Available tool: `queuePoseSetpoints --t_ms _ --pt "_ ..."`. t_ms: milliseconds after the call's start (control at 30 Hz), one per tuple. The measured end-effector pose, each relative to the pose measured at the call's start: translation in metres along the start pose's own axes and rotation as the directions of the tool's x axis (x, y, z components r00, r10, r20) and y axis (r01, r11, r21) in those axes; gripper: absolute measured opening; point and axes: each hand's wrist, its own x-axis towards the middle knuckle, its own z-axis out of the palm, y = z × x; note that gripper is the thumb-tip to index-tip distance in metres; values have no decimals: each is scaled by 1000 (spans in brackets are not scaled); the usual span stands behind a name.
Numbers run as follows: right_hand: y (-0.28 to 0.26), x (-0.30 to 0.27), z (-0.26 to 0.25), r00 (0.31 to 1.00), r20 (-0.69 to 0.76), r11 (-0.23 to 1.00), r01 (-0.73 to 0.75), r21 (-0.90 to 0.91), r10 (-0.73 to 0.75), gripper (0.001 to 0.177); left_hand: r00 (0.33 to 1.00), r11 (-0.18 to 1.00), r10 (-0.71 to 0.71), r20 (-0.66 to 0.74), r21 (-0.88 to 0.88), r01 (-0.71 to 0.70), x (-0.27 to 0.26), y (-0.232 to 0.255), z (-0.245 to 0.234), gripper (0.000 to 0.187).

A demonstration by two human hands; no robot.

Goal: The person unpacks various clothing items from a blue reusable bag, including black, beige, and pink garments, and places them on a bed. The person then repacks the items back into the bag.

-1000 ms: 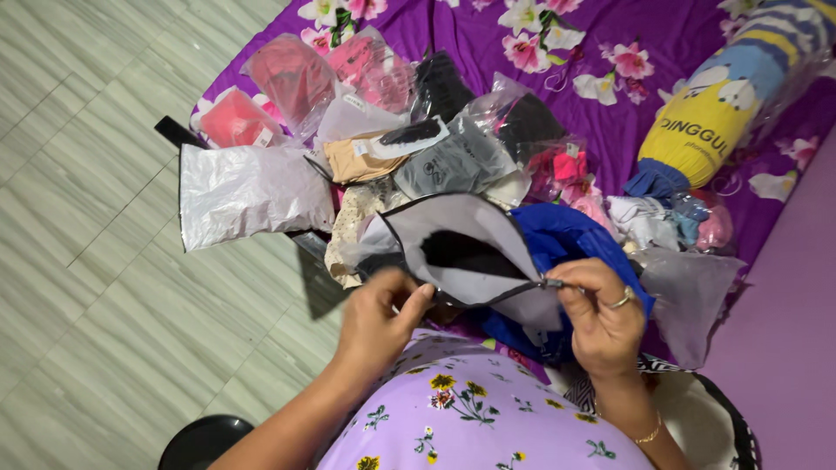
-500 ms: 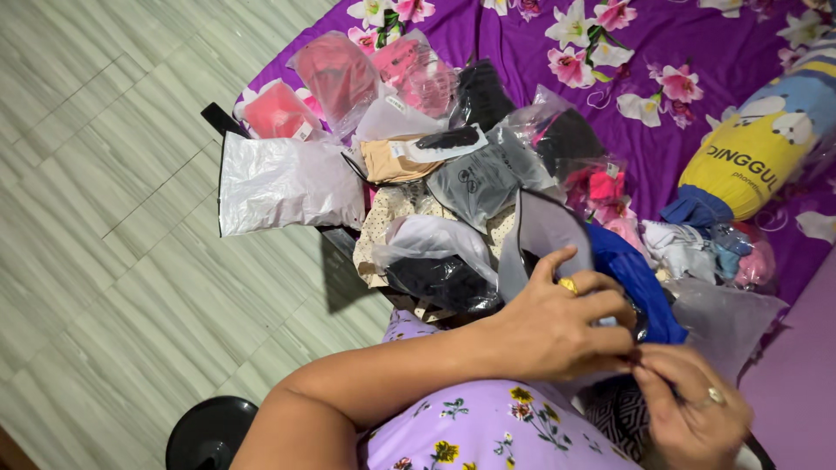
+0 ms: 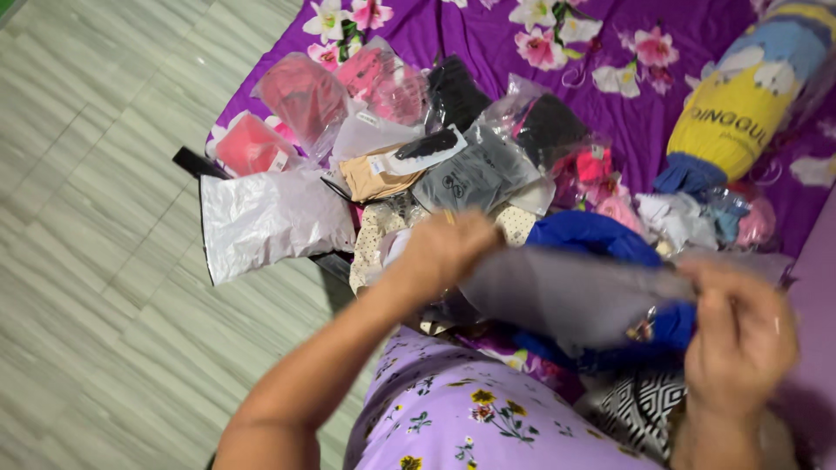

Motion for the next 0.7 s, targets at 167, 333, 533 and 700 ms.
queuePoseSetpoints --t_ms 167,333,533,700 --pt "10 30 18 951 73 906 -262 -333 302 43 986 957 -15 -168 284 63 46 -115 4 17" --pt "101 -35 -15 618 146 314 -172 -934 772 56 998 843 -40 -54 534 63 38 -200 -13 10" --pt "248 -159 -47 380 196 319 -293 -901 904 59 931 810 -268 249 581 77 -9 -205 52 12" --pt "354 -197 -42 742 2 571 -514 -640 670 91 922 972 -188 339 197 126 -12 -126 162 19"
